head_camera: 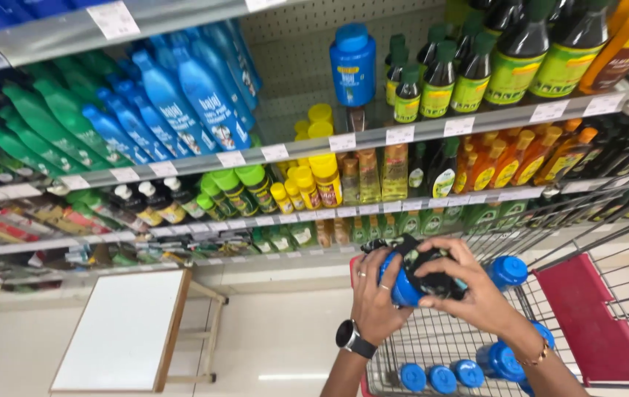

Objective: Wiping down blue bottles in a shopping cart using a black cloth at a supermarket aisle.

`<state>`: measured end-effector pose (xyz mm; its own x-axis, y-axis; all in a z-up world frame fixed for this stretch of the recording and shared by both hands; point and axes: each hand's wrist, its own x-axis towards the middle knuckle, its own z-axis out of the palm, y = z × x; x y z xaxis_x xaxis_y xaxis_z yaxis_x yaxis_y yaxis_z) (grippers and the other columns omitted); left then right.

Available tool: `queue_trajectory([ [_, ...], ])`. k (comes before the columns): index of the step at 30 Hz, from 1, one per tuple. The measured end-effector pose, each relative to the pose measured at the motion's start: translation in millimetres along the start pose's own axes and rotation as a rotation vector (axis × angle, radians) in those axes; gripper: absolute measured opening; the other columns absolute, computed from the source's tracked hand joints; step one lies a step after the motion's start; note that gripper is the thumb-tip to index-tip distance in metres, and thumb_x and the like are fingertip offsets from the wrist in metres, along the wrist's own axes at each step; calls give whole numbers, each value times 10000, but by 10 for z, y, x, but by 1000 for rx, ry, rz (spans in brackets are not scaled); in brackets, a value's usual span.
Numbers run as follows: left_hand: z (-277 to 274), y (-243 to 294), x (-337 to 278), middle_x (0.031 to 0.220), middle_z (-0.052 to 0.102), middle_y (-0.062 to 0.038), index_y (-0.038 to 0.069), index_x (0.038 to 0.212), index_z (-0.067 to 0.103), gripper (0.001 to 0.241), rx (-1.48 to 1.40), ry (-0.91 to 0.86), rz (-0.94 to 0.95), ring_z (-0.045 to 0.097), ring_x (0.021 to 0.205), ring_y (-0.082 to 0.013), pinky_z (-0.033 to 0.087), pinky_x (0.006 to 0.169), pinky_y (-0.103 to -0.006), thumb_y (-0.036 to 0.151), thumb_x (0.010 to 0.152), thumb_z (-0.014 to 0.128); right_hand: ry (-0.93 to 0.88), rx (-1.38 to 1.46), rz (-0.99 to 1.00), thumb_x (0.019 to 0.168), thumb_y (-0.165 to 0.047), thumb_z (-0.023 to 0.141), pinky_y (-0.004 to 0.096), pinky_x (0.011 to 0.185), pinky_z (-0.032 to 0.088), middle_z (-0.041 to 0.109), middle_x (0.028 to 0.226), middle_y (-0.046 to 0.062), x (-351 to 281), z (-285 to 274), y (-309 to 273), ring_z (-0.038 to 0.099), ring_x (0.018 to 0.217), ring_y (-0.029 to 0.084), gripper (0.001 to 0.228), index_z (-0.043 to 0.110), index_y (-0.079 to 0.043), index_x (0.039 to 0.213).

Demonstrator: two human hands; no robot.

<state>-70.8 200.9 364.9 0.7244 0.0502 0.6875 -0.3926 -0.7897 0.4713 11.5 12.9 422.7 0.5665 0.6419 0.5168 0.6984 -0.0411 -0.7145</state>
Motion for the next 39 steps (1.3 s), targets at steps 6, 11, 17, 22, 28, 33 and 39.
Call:
queue_trajectory([
  [6, 16, -40, -121, 1384, 492, -236, 41, 1381, 508, 923, -38, 63, 56, 483, 1315, -457, 292, 1158, -621, 287, 625, 977, -55, -304, -108, 657, -403, 902, 414, 937, 460, 583, 1195, 76, 101, 22, -355, 544, 1111, 313, 403, 722, -135, 898],
  [11, -174, 108, -16, 1390, 536, -199, 72, 1396, 539, 891, -38, 19, -39, 507, 1330, -430, 329, 1177, -580, 167, 583, 892, 74, -59, 25, 757, -359, 806, 396, 1003, 448, 647, 1207, 95, 181, 131, -5, 591, 1146, 273, 327, 701, -84, 900],
  [17, -322, 257, 43, 1387, 563, -163, 112, 1473, 529, 986, -97, 46, -103, 530, 1323, -385, 356, 1170, -541, 181, 578, 938, 279, 521, 263, 995, -377, 588, 362, 1018, 471, 706, 1186, 124, 74, 394, 308, 631, 1133, 218, 389, 674, 1, 1020],
  [22, -420, 426, 173, 1386, 551, -171, 117, 1515, 479, 1048, -307, 119, -382, 539, 1305, -383, 448, 1116, -465, 111, 556, 901, 491, 537, 569, 1022, -429, 539, 368, 920, 483, 689, 1095, 111, -270, 758, 387, 597, 1019, 193, 521, 639, -4, 1307],
  [28, -511, 549, 199, 1333, 583, -167, 128, 1555, 472, 943, -206, 220, -434, 589, 1271, -388, 485, 1092, -458, 69, 692, 847, 675, 340, 163, 962, -408, 714, 353, 1108, 396, 500, 1422, 114, -238, 1009, -114, 497, 1275, 186, 717, 410, -20, 1483],
  [33, -624, 657, 273, 1242, 563, -186, 110, 1526, 423, 929, -130, 236, -436, 562, 1180, -391, 406, 1036, -502, 76, 685, 817, 582, -209, -120, 791, -246, 839, 480, 1218, 326, 365, 1437, 175, -151, 934, -440, 370, 1447, 382, 552, 587, -175, 1277],
  [39, -541, 638, 155, 1294, 577, -179, 130, 1574, 421, 765, -71, 244, -398, 534, 1260, -369, 362, 1077, -509, 149, 863, 702, 457, -546, -34, 634, -133, 886, 550, 1137, 352, 435, 1361, 210, 150, 847, -1027, 391, 1339, 458, 570, 714, -149, 1177],
])
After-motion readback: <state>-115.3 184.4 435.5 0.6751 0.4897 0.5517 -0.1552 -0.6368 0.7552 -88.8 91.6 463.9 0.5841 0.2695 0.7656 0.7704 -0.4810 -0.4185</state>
